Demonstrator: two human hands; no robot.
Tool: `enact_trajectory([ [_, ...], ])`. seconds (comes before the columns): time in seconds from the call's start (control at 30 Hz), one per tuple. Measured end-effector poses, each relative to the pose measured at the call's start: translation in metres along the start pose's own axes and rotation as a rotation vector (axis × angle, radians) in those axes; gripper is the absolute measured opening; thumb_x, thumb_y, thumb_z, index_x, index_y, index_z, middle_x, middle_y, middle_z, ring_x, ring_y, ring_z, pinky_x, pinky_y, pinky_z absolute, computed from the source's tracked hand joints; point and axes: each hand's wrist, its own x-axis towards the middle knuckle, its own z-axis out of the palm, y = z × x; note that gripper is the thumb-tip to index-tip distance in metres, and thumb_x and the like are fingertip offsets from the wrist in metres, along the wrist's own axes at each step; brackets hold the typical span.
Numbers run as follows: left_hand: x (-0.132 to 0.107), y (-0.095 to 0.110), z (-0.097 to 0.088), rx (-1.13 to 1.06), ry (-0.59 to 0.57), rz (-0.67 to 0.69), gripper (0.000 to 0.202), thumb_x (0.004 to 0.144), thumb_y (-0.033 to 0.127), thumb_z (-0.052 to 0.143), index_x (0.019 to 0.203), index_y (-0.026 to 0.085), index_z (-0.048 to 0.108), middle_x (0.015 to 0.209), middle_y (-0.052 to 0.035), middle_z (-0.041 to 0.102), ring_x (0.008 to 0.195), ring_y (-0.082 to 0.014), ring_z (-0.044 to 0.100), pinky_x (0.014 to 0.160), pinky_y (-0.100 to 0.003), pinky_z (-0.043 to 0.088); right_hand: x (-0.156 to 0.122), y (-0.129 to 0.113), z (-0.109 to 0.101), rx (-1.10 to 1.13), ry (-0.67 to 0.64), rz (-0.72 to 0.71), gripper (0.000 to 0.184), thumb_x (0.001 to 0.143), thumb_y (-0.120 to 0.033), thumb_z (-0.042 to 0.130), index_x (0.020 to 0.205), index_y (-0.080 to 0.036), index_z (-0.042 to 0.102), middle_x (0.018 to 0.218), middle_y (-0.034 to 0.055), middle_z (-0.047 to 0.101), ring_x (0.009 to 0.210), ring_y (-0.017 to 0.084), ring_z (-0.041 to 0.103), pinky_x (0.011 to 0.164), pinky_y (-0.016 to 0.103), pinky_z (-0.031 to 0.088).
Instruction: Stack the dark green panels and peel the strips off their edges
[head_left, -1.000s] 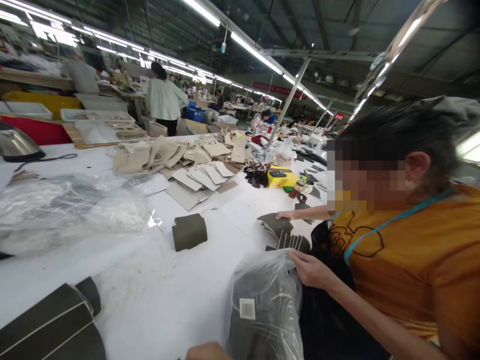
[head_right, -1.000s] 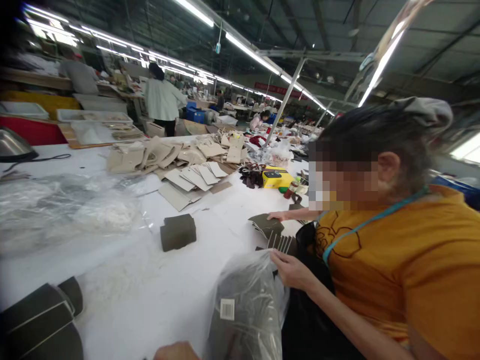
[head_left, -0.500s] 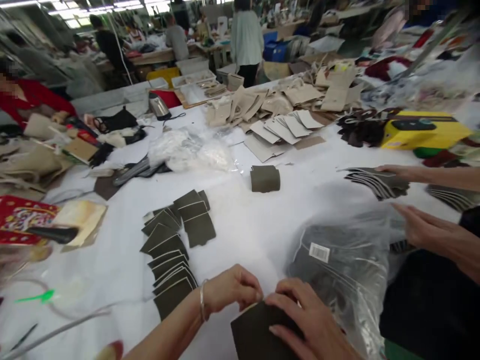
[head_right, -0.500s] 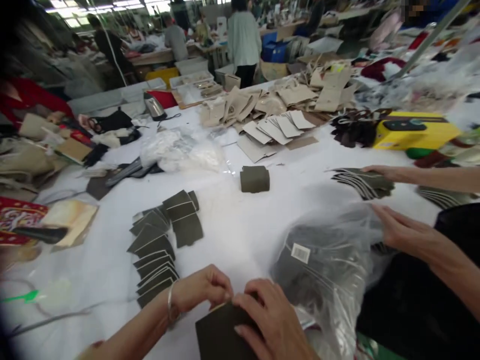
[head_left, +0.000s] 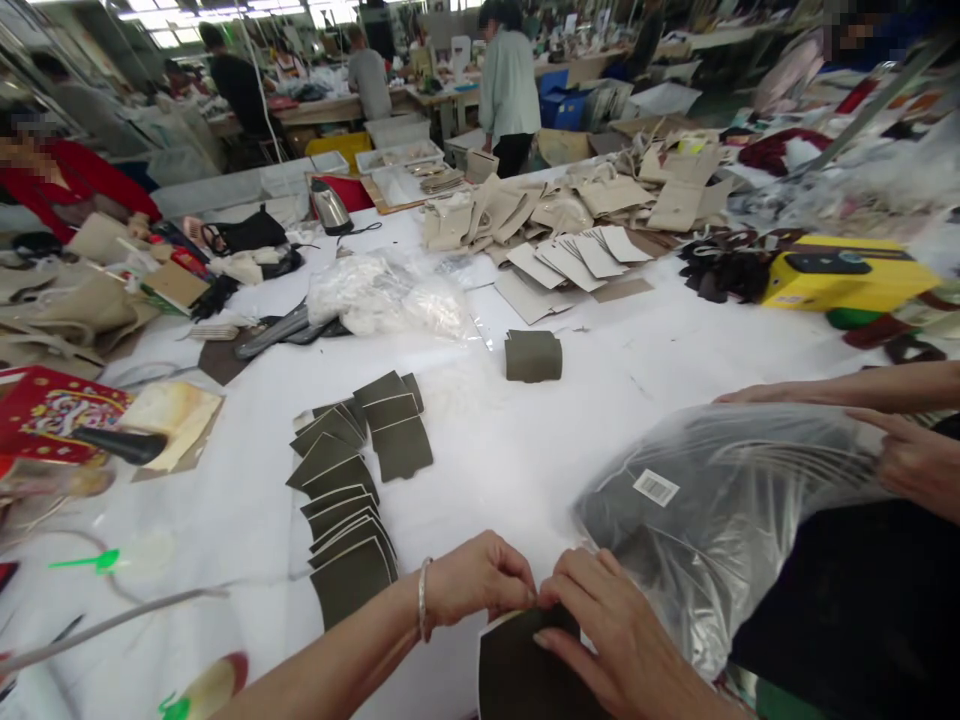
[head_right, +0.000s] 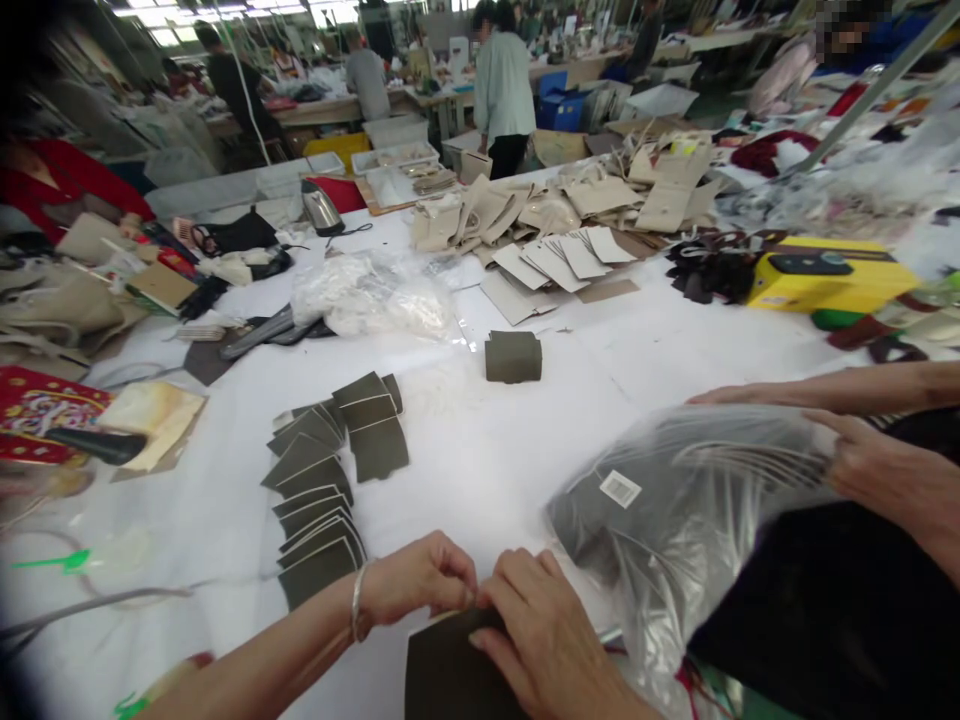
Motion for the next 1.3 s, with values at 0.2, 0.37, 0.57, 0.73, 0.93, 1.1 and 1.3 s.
enact_trajectory([
  [0.2, 0.005, -0.001, -0.003, 0.216, -0.001, 0.016, 0.013, 0.056, 0.021, 0.052, 0.061, 0.015, 0.062, 0.045, 0.0049, 0.051, 0.042, -0.0105, 0.046, 0.044, -0.022, 0.036, 0.003, -0.014, -0.011, -0.013, -0.207, 0.032, 0.015, 0.083, -0.015, 0.07, 0.079, -0.018, 0.056, 0.088, 0.0031, 0.06, 0.083, 0.021, 0.055, 0.072, 0.034, 0.038],
  [0.37, 0.005, 0.039, -0.016, 0.399, 0.082, 0.162, 0.011, 0.058, 0.012, 0.051, 0.061, 0.015, 0.062, 0.046, 0.0073, 0.048, 0.048, -0.0077, 0.044, 0.047, -0.019, 0.031, 0.007, -0.031, -0.051, 0.146, -0.141, -0.032, 0.017, 0.084, -0.014, 0.068, 0.078, -0.021, 0.054, 0.093, 0.0034, 0.058, 0.09, 0.02, 0.055, 0.079, 0.033, 0.044],
  [0.57, -0.004, 0.064, -0.005, 0.404, -0.269, 0.181, 0.008, 0.068, 0.02, 0.06, 0.07, 0.014, 0.066, 0.049, 0.0075, 0.045, 0.047, -0.0069, 0.038, 0.047, -0.02, 0.029, 0.004, -0.04, -0.081, 0.327, -0.082, -0.105, 0.016, 0.091, -0.021, 0.059, 0.081, -0.025, 0.048, 0.1, 0.0011, 0.061, 0.096, 0.018, 0.058, 0.085, 0.029, 0.048],
  [0.73, -0.01, 0.018, 0.007, 0.214, -0.312, 0.204, 0.034, 0.083, 0.044, 0.061, 0.073, 0.012, 0.066, 0.058, 0.0048, 0.043, 0.056, -0.0069, 0.035, 0.052, -0.019, 0.029, -0.021, -0.024, -0.025, 0.215, 0.017, 0.078, 0.017, 0.086, -0.012, 0.057, 0.079, -0.024, 0.047, 0.096, 0.0007, 0.062, 0.087, 0.016, 0.06, 0.075, 0.026, 0.049],
  [0.93, -0.047, 0.004, 0.005, 0.282, -0.119, 0.192, 0.049, 0.08, 0.057, 0.064, 0.1, 0.013, 0.072, 0.069, -0.0009, 0.057, 0.063, -0.0115, 0.046, 0.058, -0.021, 0.037, -0.046, -0.018, 0.005, 0.33, 0.018, 0.193, 0.018, 0.098, -0.021, 0.039, 0.081, -0.024, 0.042, 0.09, -0.0006, 0.058, 0.082, 0.015, 0.059, 0.072, 0.027, 0.046],
  [1.1, -0.055, 0.007, 0.016, 0.466, 0.034, 0.175, 0.017, 0.078, 0.026, 0.069, 0.09, 0.016, 0.074, 0.064, 0.003, 0.055, 0.06, -0.0096, 0.045, 0.056, -0.02, 0.033, -0.046, -0.017, 0.005, 0.311, -0.016, 0.227, 0.016, 0.098, -0.024, 0.041, 0.083, -0.024, 0.046, 0.092, -0.0003, 0.06, 0.082, 0.017, 0.057, 0.074, 0.031, 0.043],
  [1.3, -0.051, 0.005, 0.024, 0.36, 0.051, 0.185, 0.012, 0.076, 0.023, 0.065, 0.081, 0.014, 0.073, 0.064, 0.0016, 0.056, 0.062, -0.0107, 0.047, 0.058, -0.021, 0.035, -0.044, -0.018, 0.001, 0.334, -0.031, 0.254, 0.022, 0.1, -0.028, 0.037, 0.081, -0.023, 0.045, 0.082, 0.0007, 0.056, 0.077, 0.018, 0.054, 0.069, 0.031, 0.042],
])
